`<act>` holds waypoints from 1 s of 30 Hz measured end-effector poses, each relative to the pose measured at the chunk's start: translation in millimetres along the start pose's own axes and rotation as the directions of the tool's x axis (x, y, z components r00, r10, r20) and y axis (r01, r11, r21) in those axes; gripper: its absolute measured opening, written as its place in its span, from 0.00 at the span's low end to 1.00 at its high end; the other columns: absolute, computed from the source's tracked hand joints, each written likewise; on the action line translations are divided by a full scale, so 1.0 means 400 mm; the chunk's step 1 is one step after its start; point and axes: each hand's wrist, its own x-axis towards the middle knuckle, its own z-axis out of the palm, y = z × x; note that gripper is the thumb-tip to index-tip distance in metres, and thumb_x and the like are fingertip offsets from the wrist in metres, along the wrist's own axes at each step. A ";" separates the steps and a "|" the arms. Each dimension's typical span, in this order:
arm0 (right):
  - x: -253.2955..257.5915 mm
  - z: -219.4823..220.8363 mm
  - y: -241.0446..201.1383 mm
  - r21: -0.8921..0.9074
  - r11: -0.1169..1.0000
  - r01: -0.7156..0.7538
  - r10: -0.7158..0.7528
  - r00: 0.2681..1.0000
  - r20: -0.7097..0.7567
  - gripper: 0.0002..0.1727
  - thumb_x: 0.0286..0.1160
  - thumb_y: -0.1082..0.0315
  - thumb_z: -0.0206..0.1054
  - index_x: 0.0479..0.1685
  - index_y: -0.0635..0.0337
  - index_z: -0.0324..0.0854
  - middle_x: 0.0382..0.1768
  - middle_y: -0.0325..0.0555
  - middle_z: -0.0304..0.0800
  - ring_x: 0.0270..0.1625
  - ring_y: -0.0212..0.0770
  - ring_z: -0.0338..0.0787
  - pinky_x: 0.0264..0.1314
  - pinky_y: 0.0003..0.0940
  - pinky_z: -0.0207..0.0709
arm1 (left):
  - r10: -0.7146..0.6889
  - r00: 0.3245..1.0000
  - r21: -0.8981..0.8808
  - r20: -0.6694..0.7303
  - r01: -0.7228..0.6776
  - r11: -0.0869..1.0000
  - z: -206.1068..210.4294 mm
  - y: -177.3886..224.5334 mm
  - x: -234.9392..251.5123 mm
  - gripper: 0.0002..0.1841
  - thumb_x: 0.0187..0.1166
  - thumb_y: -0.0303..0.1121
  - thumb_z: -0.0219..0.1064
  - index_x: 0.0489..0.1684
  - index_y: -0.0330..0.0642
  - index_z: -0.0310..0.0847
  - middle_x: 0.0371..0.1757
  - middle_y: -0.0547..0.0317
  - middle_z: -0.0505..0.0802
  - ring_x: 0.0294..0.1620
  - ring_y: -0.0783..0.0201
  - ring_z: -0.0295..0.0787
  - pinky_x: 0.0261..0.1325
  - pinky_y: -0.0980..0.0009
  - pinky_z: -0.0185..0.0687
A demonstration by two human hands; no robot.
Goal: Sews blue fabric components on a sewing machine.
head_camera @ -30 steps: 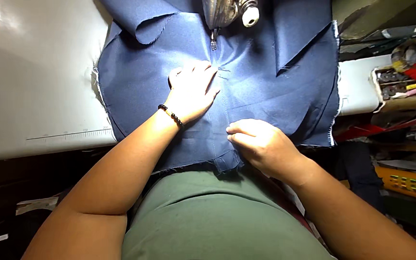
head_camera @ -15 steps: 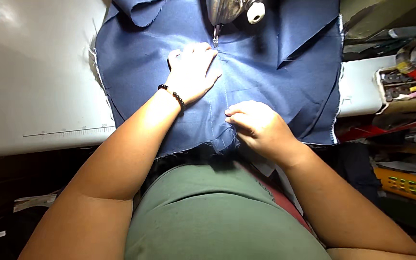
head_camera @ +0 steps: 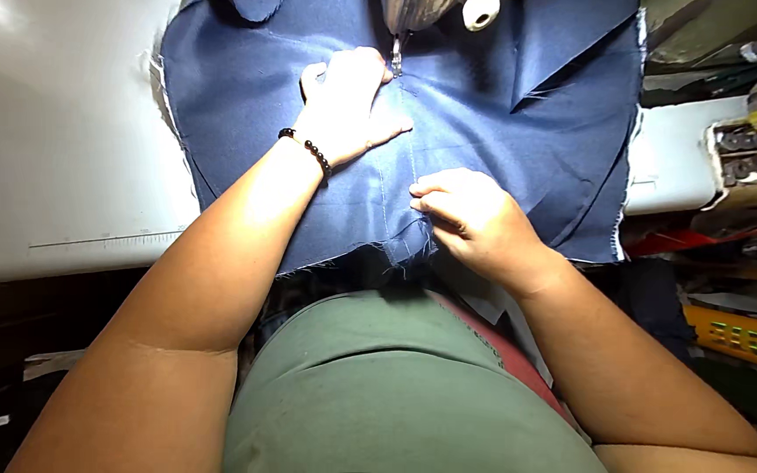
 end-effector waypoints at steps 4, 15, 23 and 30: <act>0.012 0.006 0.012 0.017 1.000 -0.007 0.007 1.000 -0.011 0.13 0.77 0.73 0.60 0.43 0.60 0.93 0.56 0.52 0.95 0.66 0.51 0.89 0.72 0.47 0.77 | -0.018 1.000 -0.005 0.018 0.018 1.000 -0.009 -0.006 0.016 0.43 0.72 0.71 0.57 0.77 0.46 0.76 0.84 0.50 0.76 0.88 0.46 0.62 0.78 0.31 0.49; 0.046 0.017 0.047 0.063 0.998 -0.028 0.031 0.999 -0.043 0.14 0.76 0.72 0.60 0.44 0.62 0.94 0.57 0.53 0.95 0.67 0.52 0.89 0.71 0.47 0.76 | -0.062 0.997 0.023 0.046 0.061 0.998 -0.020 -0.026 0.060 0.44 0.71 0.74 0.56 0.77 0.48 0.74 0.84 0.50 0.75 0.88 0.46 0.62 0.78 0.31 0.49; 0.072 0.022 0.071 0.065 0.998 -0.013 0.018 0.997 -0.075 0.15 0.76 0.74 0.58 0.45 0.63 0.93 0.57 0.55 0.95 0.66 0.53 0.89 0.70 0.47 0.76 | -0.089 0.994 0.051 0.067 0.086 0.995 -0.028 -0.036 0.087 0.44 0.74 0.75 0.51 0.81 0.50 0.71 0.84 0.47 0.73 0.90 0.45 0.60 0.80 0.30 0.45; 0.086 0.023 0.083 0.046 0.999 -0.006 0.010 0.996 -0.091 0.15 0.75 0.75 0.58 0.45 0.63 0.93 0.57 0.54 0.95 0.66 0.52 0.89 0.68 0.47 0.76 | -0.082 0.994 0.095 0.073 0.075 0.993 -0.028 -0.044 0.100 0.45 0.76 0.75 0.46 0.88 0.54 0.66 0.88 0.49 0.69 0.91 0.44 0.57 0.80 0.29 0.45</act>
